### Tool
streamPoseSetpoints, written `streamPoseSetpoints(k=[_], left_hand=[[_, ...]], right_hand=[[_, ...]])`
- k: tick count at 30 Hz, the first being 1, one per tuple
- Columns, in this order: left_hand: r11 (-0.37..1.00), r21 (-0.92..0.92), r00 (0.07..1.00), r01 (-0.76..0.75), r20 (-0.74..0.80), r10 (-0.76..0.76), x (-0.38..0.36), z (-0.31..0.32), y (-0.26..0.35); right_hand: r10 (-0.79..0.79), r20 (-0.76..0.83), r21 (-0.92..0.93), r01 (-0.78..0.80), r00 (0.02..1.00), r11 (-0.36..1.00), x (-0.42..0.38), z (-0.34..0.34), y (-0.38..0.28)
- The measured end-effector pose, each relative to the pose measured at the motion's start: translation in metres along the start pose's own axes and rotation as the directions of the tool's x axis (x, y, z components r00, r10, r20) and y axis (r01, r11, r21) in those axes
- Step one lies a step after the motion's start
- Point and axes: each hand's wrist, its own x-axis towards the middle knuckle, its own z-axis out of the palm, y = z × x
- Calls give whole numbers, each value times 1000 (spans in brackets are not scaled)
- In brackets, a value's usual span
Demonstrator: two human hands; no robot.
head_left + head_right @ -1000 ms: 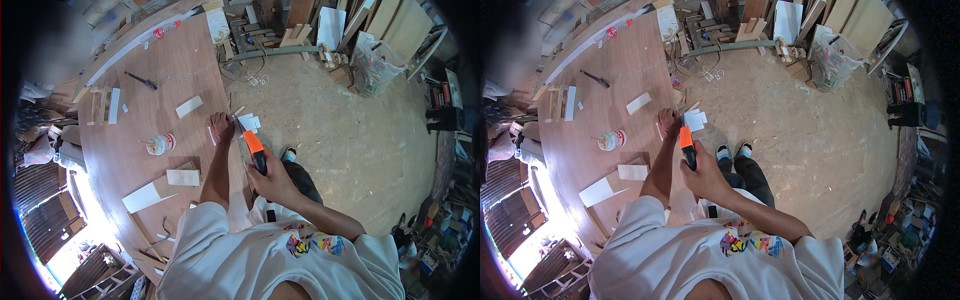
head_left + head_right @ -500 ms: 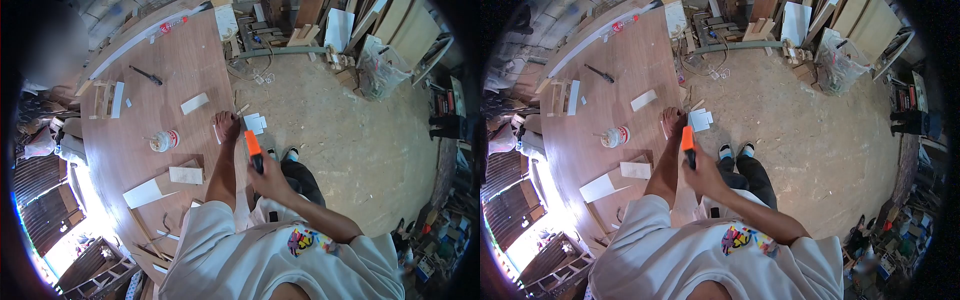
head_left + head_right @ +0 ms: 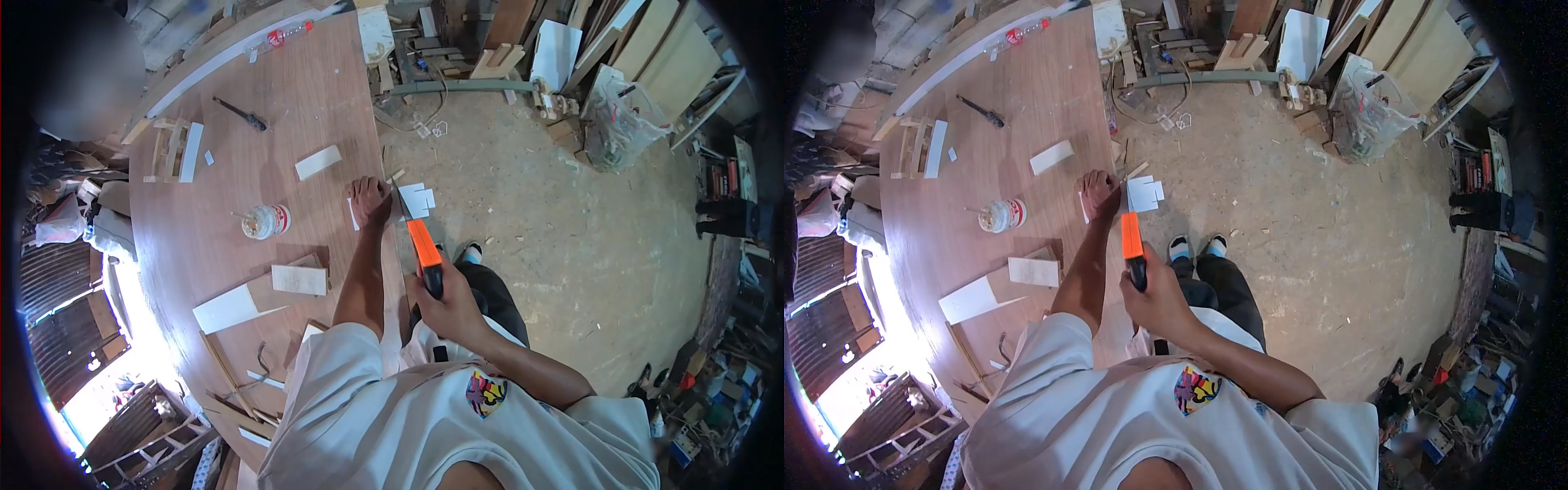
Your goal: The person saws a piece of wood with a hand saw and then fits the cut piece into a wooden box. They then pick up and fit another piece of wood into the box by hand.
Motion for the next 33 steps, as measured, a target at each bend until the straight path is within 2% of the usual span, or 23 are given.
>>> streamPoseSetpoints(k=[1,3,4,6,9,10,12,13,16,18,19,23,25,26,27,28,30,31,33], left_hand=[[1000,-3,1000,-7,-7,7,4,1,1],[998,-37,995,-52,-87,48,0,3,-2],[998,-34,994,-53,-100,50,2,6,-3],[999,38,996,-30,-79,33,-1,8,-5],[1000,17,998,-15,-68,16,1,4,-3],[1000,11,997,-18,-74,19,6,8,-3],[998,-24,993,-51,-108,48,3,11,-7],[999,-20,993,-43,-109,41,2,8,-6],[998,17,988,-60,-144,62,8,4,-2],[995,-15,991,-102,-88,100,11,4,0],[995,-9,991,-98,-94,97,15,5,-1],[994,13,982,-107,-157,108,15,8,1],[995,2,977,-102,-187,101,13,9,0],[993,-11,988,-118,-104,116,12,8,-2],[990,-25,990,-136,-27,136,13,7,-4],[990,-25,990,-140,-28,139,12,5,-7],[929,-222,933,-298,137,332,7,-5,-16],[924,-225,930,-309,130,343,6,-13,-20],[835,-197,786,-514,281,551,-1,-29,-29]], right_hand=[[-9,-6,-1,9,1000,1000,13,2,15],[220,7,76,-220,976,973,45,9,44],[207,10,74,-207,978,976,47,10,47],[72,-23,-49,-73,997,996,37,16,49],[88,19,40,-89,996,995,5,7,2],[82,15,36,-82,997,996,11,6,16],[-36,-97,-48,32,995,998,28,9,58],[219,-8,64,-218,976,974,42,3,59],[172,-5,-41,-172,985,984,48,2,50],[184,-34,5,-184,982,983,39,2,43],[187,-61,50,-184,980,982,41,3,41],[165,-49,42,-163,985,986,53,3,40],[229,4,232,-224,973,947,71,2,33],[233,5,231,-228,972,946,81,-3,28],[281,80,311,-292,956,904,96,-9,19],[320,158,384,-357,934,851,108,-14,13],[312,207,381,-370,927,847,130,-21,10],[303,257,374,-384,918,844,137,-25,8],[296,247,358,-371,923,857,137,-24,9]])
